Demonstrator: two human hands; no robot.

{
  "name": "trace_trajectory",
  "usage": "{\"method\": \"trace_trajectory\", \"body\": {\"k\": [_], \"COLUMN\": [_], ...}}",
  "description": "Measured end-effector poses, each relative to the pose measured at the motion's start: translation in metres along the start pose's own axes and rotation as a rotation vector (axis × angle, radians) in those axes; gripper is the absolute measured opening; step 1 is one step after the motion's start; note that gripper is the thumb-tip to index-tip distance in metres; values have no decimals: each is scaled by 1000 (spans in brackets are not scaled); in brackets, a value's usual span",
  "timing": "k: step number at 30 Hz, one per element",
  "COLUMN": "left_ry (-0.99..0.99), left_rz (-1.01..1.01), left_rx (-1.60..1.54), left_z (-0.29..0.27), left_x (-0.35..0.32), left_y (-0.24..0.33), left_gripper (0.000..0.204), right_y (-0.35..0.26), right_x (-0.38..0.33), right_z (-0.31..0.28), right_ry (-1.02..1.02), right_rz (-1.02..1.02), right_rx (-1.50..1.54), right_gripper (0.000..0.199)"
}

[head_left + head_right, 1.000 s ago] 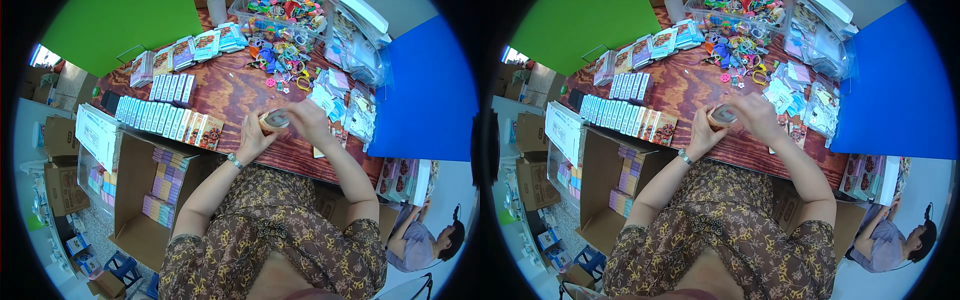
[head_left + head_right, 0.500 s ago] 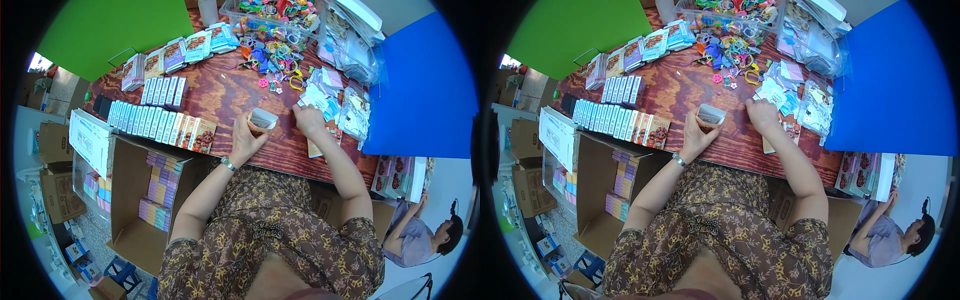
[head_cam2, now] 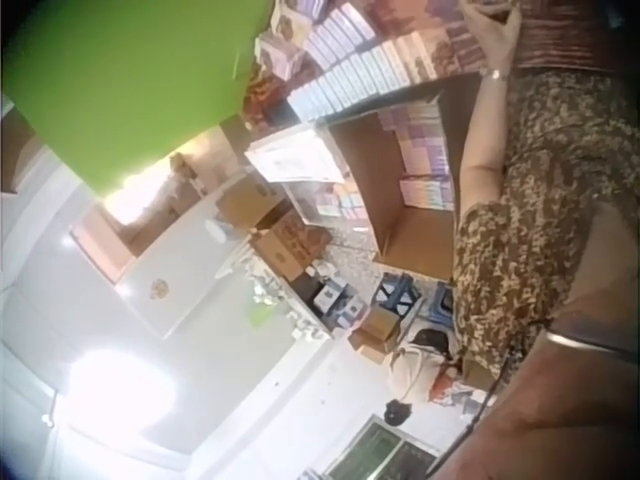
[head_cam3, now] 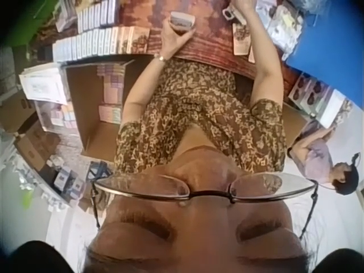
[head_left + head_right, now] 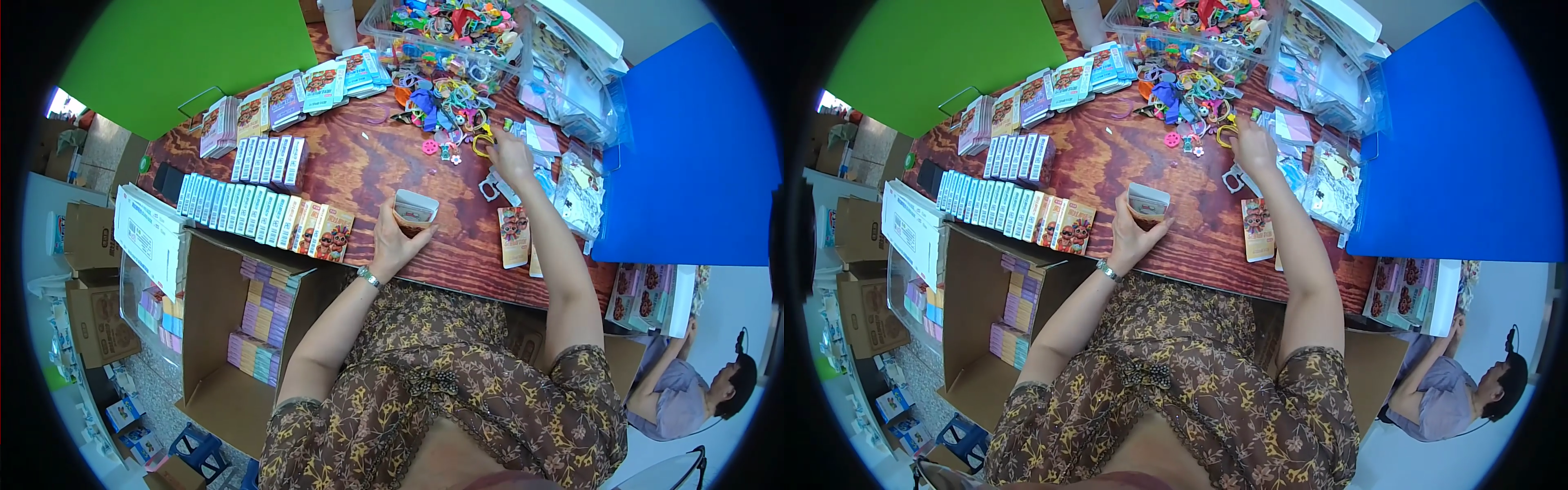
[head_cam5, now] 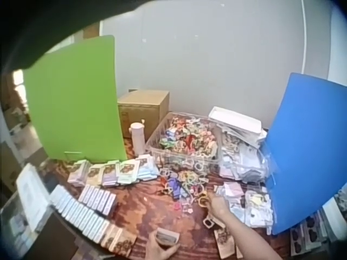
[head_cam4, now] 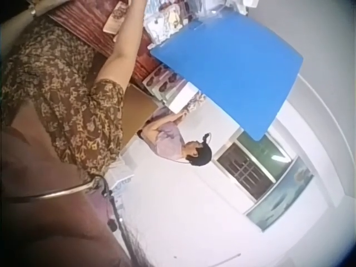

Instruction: Packaging and sorting small toy items into paper sleeves and boxes at a factory workbench.

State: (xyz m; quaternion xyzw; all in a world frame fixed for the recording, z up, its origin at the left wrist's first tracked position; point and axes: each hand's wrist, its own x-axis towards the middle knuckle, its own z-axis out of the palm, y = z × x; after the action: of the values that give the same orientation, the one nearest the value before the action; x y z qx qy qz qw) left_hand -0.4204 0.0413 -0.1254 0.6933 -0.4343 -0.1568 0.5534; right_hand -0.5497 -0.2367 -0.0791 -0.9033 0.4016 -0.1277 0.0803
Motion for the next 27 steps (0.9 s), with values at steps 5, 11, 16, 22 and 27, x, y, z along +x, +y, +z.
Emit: {"method": "trace_trajectory", "body": {"k": [5, 11, 16, 22, 27], "left_ry": [-1, -2, 25, 7, 14], "left_rz": [-28, 57, 74, 59, 57], "left_rx": [-30, 39, 67, 69, 71], "left_z": [0, -1, -3, -1, -1], "left_x": [-2, -1, -1, 1, -1], "left_y": [-7, -7, -6, -4, -4], "left_gripper": [79, 78, 78, 78, 79], "right_y": [-6, 7, -6, 5, 12], "right_x": [11, 3, -18, -33, -22], "right_z": [8, -14, -51, -22, -13], "right_ry": [-111, -128, -418, -424, -562], "right_rz": [74, -73, -200, -161, -173], "right_rx": [-128, 48, 331, -44, -89], "right_gripper": [26, 22, 18, 20, 27]}}
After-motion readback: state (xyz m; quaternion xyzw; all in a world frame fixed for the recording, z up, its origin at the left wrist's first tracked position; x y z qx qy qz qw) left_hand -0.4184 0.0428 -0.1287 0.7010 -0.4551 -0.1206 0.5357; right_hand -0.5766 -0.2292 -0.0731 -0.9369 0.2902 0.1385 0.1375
